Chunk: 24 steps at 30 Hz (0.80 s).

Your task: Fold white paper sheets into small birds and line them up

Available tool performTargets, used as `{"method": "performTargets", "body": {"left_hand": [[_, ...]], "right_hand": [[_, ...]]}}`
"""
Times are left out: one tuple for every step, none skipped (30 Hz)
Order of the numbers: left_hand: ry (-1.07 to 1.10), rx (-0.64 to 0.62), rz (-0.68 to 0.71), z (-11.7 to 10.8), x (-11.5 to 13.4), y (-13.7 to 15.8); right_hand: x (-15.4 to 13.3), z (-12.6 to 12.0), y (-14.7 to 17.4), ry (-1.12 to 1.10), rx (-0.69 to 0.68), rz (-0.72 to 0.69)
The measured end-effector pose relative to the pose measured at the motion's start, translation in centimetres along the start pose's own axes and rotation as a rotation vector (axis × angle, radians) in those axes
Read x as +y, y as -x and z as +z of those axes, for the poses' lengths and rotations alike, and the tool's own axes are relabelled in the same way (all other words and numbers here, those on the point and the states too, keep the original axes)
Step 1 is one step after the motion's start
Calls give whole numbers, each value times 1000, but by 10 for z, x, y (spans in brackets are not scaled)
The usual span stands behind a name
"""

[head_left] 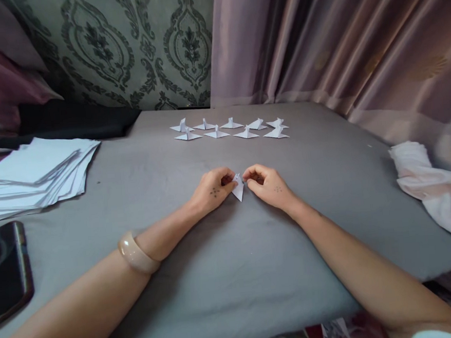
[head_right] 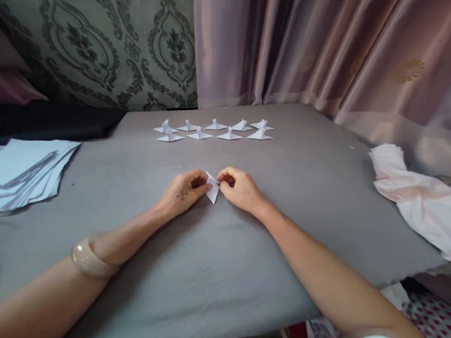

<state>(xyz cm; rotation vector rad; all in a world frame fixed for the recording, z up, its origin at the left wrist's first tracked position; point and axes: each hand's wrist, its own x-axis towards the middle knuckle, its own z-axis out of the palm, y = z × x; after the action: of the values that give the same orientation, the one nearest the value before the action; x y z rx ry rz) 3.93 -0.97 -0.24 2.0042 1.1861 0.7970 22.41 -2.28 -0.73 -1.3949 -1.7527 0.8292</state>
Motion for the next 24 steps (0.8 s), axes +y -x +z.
{"method": "performTargets", "body": {"left_hand": [[7,-2,-5,0,0,0],[12,-3,-10,1,0,0],[15,-3,-15,1,0,0],[17,-1,-20,2,0,0],[19,3,-24,2,0,0],[21,7,-26,3,0,-1],[22,12,-27,4,-1,-1],[22,17,-28,4,-2,-1],[21,21,-28,5,-2,-2],[19,23,-27,5,-3,-2],[17,22,-24,5,-3,-2],[13,20,-20,5,-3,-2],[7,18,-14,5,-2,-2],[1,16,-7,5,-2,-1],[-4,17,-1,4,-1,-1],[-9,18,1,4,0,0],[-14,19,-1,3,0,0],[-19,19,-6,3,1,0],[-19,17,-13,3,1,0],[-15,15,-19,3,0,0],[-3,15,-23,3,0,-1],[17,14,-24,3,-1,-1],[41,13,-25,3,-2,-1],[62,12,-25,3,-3,-1]], "right_hand": [[0,1,0,6,-6,-8],[-1,1,0,13,-12,-16],[-1,1,1,19,-17,-21],[-2,2,1,24,-22,-23],[-2,2,1,30,-24,-23],[-2,2,1,35,-25,-22],[-3,2,2,39,-26,-20],[-4,2,2,39,-29,-18],[-5,2,2,35,-34,-18],[-6,2,2,28,-40,-17],[-7,2,3,20,-45,-15],[-9,2,3,13,-47,-9],[-11,3,3,9,-45,3],[-13,3,2,10,-41,20],[-16,4,2,13,-33,38],[-18,4,2,18,-25,57],[-19,4,1,24,-19,72],[-20,5,1,28,-15,80],[-21,5,0,28,-16,82],[-20,4,0,25,-18,79],[-19,4,0,19,-25,70],[-17,3,-1,12,-36,58],[-15,3,-1,5,-48,46],[-13,2,-1,-1,-60,38]]}}
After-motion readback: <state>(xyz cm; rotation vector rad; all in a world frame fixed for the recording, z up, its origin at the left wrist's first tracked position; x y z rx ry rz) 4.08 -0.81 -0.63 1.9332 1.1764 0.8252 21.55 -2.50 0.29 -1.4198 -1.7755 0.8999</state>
